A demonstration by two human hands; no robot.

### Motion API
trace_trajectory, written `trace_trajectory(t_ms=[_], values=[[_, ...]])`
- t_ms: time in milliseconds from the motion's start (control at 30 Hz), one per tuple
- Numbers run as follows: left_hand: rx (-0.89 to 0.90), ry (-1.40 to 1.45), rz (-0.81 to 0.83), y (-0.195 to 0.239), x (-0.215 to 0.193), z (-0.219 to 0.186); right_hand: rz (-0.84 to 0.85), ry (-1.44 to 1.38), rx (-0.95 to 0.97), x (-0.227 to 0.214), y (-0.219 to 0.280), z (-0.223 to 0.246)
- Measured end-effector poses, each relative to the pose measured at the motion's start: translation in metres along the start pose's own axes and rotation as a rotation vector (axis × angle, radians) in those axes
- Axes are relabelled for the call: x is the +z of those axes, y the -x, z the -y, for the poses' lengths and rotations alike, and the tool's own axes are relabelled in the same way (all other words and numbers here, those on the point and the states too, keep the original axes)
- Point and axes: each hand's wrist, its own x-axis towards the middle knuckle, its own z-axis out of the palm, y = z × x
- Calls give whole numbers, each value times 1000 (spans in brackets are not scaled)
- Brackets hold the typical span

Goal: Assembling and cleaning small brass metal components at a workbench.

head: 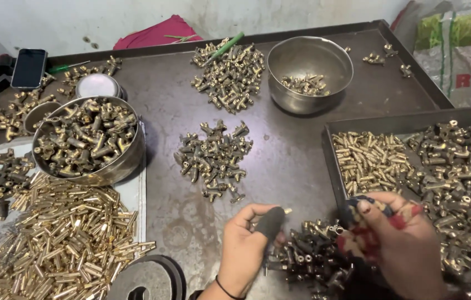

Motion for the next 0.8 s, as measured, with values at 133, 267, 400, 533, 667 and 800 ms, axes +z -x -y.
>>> trace_trajectory(t_ms=[133,267,400,533,667,800], values=[[-91,67,88,12,14,10,219,-106,-261,30,23,-1],[-264,365,155,22,15,19,449,488,-1191,42,35,0],[-291,412,190,31,12,34,521,477,-858,22,20,-32],[-238,395,161,29,11,20,539,407,-702,8,-5,-46],[145,12,77,19,-12,-25,416,292,-10,-3,-54,-61],[259,-80,-129,6,-36,-35,743,908,-924,57,-15,-33]])
